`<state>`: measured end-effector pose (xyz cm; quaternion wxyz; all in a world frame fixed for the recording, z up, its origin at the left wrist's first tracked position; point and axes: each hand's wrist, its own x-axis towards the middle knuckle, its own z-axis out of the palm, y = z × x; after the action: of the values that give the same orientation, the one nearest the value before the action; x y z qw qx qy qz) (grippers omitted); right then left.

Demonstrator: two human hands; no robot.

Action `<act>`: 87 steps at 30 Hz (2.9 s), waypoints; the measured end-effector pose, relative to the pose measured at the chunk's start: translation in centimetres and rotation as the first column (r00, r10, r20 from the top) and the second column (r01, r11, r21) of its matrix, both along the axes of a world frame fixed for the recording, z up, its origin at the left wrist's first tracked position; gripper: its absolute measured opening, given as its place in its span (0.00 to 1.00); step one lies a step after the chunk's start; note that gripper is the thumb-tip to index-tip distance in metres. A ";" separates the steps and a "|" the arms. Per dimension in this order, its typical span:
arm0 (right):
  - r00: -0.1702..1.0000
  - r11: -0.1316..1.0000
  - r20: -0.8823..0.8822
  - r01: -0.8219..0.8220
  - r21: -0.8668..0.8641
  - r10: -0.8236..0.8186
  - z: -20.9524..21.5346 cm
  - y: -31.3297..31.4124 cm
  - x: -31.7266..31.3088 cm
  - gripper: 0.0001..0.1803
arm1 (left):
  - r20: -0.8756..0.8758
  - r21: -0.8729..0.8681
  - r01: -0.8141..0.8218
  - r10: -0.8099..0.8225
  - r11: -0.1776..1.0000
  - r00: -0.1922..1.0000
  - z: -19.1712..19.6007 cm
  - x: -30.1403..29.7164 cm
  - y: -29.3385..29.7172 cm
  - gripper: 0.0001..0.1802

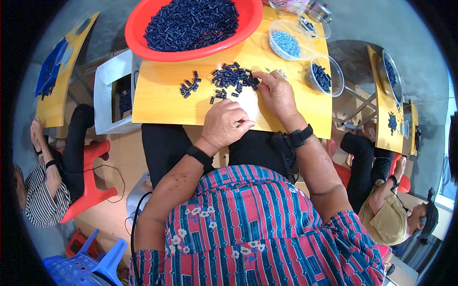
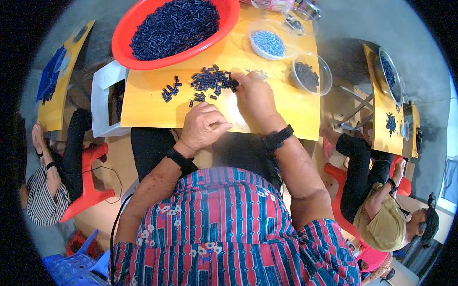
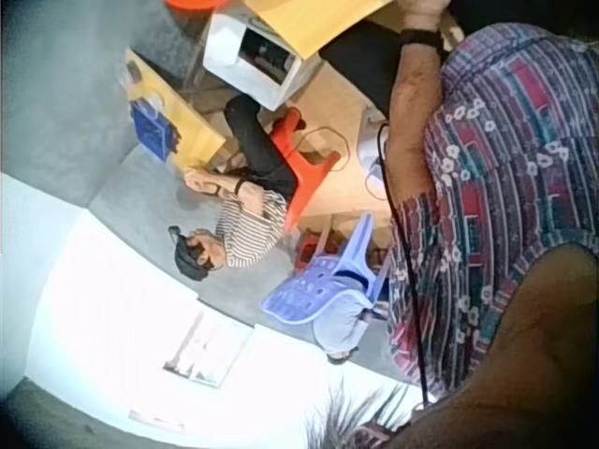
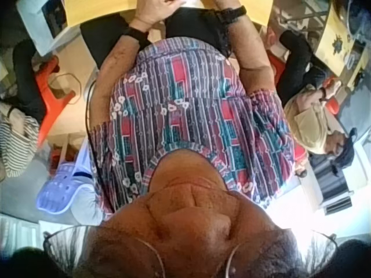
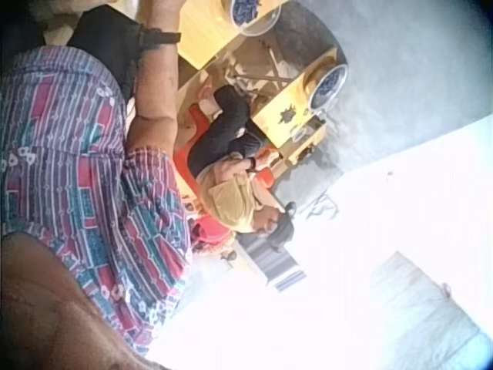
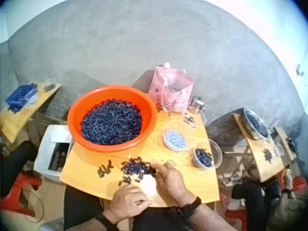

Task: Manually assembling small blue plastic components at a workshop table.

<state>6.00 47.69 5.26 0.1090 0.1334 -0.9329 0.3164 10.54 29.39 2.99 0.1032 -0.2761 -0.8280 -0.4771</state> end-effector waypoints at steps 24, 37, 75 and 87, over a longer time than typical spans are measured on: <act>0.993 0.987 0.047 0.098 0.130 -0.105 -0.5 0.5 1.0 0.07 | 0.007 -0.019 -0.015 0.015 1.000 1.000 -0.4 -0.1 0.0 0.11; 0.992 0.992 -0.116 -0.025 0.124 0.039 -0.3 1.5 2.4 0.05 | 0.045 -0.031 -0.027 0.029 0.999 0.999 -0.4 -0.1 -0.1 0.10; 0.839 0.631 0.504 0.279 -0.724 0.207 -1.2 -1.5 5.8 0.10 | 0.142 0.104 -0.106 0.091 0.989 0.986 -1.5 -0.9 -0.1 0.07; 0.862 0.670 0.474 0.247 -0.700 0.178 -1.5 -0.9 5.6 0.08 | 0.075 0.104 -0.141 0.134 0.985 0.988 -1.4 -0.8 0.4 0.06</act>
<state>11.65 46.76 3.78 -0.0885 -0.0287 -0.7195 0.6883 9.78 29.77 1.58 0.1226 -0.1958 -0.8209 -0.5223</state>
